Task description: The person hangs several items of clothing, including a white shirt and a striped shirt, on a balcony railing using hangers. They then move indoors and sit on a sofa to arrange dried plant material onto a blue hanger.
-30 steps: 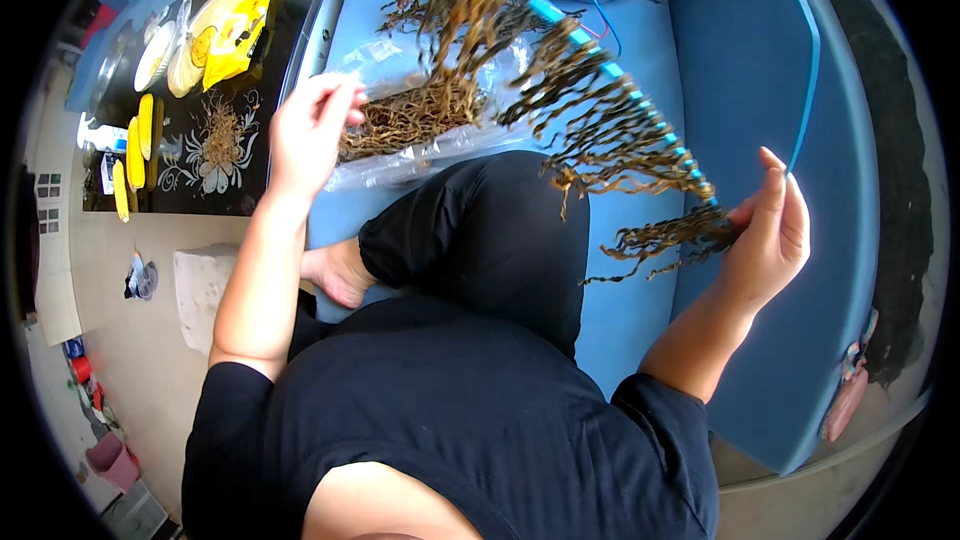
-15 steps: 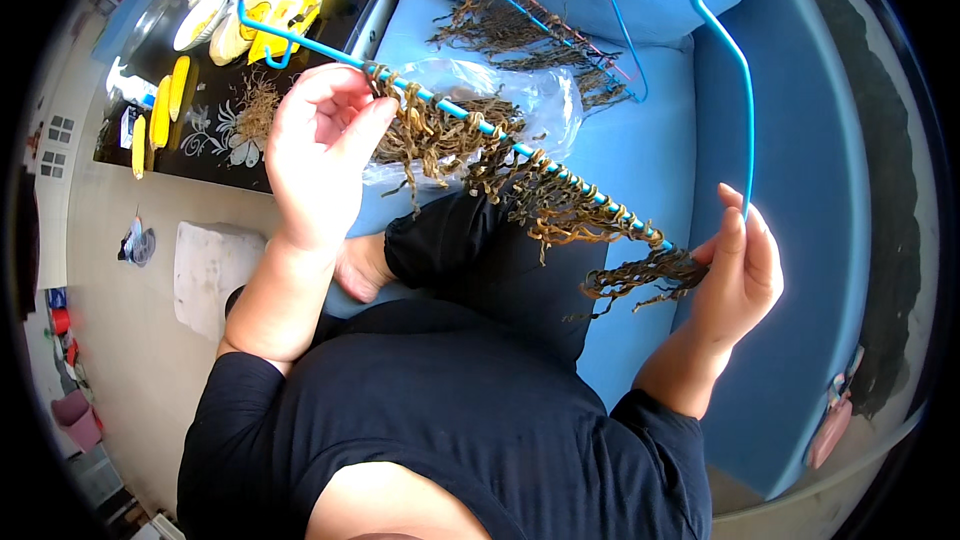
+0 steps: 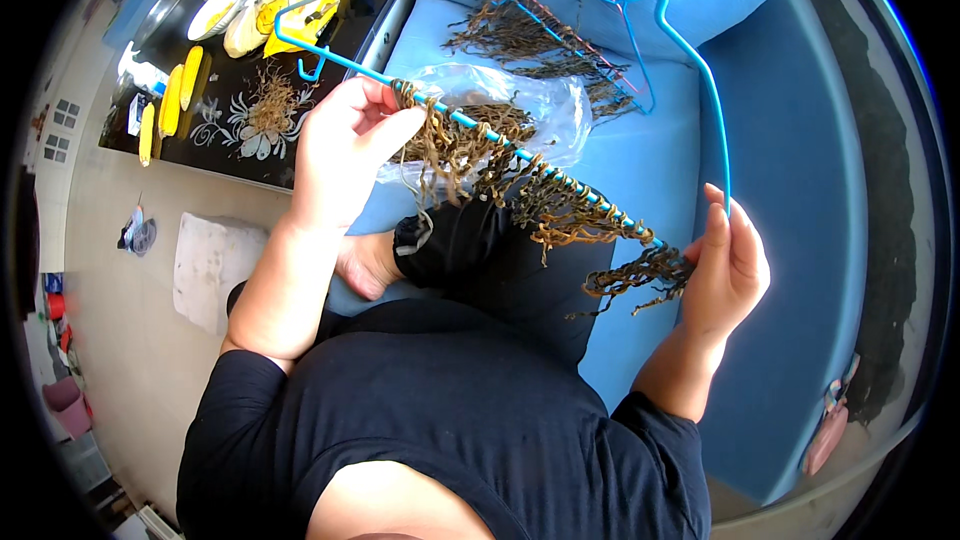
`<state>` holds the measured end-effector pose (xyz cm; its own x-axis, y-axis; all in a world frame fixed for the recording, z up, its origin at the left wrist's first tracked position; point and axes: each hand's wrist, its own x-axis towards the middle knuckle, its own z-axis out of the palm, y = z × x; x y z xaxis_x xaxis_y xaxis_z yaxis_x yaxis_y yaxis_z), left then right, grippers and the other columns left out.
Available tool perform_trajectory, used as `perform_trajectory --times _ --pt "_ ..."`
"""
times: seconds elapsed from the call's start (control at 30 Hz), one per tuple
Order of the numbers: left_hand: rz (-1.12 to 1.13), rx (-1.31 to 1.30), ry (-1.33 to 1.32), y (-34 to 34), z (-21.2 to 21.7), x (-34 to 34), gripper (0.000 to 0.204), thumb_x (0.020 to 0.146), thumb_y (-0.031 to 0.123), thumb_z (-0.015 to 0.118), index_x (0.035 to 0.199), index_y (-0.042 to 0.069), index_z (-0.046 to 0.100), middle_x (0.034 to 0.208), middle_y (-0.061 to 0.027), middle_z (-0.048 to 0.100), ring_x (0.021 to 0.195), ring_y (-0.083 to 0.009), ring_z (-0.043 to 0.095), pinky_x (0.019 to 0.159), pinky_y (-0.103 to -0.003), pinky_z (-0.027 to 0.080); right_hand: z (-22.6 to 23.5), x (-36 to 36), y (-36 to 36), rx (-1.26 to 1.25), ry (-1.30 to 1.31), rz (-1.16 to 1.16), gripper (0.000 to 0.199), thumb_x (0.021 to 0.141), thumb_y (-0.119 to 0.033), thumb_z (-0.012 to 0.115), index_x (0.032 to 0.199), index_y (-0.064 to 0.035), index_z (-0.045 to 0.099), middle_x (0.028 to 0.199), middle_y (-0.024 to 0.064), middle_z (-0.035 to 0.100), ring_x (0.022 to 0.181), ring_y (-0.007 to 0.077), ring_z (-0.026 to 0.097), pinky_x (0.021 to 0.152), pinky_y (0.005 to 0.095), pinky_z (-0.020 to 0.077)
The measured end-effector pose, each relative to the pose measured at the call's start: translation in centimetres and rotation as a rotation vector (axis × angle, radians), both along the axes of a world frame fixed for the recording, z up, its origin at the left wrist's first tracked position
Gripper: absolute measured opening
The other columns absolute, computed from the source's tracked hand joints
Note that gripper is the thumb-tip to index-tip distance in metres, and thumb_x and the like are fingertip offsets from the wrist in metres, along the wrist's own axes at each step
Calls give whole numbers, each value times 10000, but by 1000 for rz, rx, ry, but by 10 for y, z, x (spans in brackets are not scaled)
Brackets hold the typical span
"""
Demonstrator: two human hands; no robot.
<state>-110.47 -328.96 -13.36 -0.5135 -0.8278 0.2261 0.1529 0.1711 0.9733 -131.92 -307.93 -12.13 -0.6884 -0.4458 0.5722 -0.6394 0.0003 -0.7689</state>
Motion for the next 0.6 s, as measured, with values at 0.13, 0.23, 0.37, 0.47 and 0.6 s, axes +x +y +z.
perform_trajectory --times 0.13,0.23,0.37,0.47,0.6 --pt "37 -119 -82 2 -2 -1 129 754 73 679 809 0 589 681 -5 582 594 -39 502 557 -178 426 -1 2 2 37 29 -31 142 859 -60 559 954 2 645 755 33 623 472 16 437 430 142 335" --pt "30 -44 -39 4 0 -4 118 760 63 671 822 -7 599 690 -7 588 610 -37 509 557 -177 426 -1 0 2 50 62 -39 147 860 -61 558 959 2 646 733 24 613 472 15 435 429 143 332" --pt "-49 130 83 4 -4 -9 117 760 49 668 842 -10 609 703 1 586 631 -38 514 570 -176 431 -3 2 0 62 58 -37 146 859 -59 557 956 5 645 743 21 617 472 16 438 430 144 333" --pt "2 131 34 5 -4 -14 150 729 59 704 825 -7 610 707 9 579 631 -37 504 572 -174 427 -3 2 -2 65 53 -34 143 859 -55 555 952 9 642 759 24 625 474 18 443 432 145 338" --pt "72 -28 -91 4 -13 -19 216 663 73 760 783 -7 599 685 15 561 608 -40 480 563 -178 421 -7 2 -4 65 60 -30 135 855 -45 557 947 14 636 791 35 642 479 22 450 437 146 348"
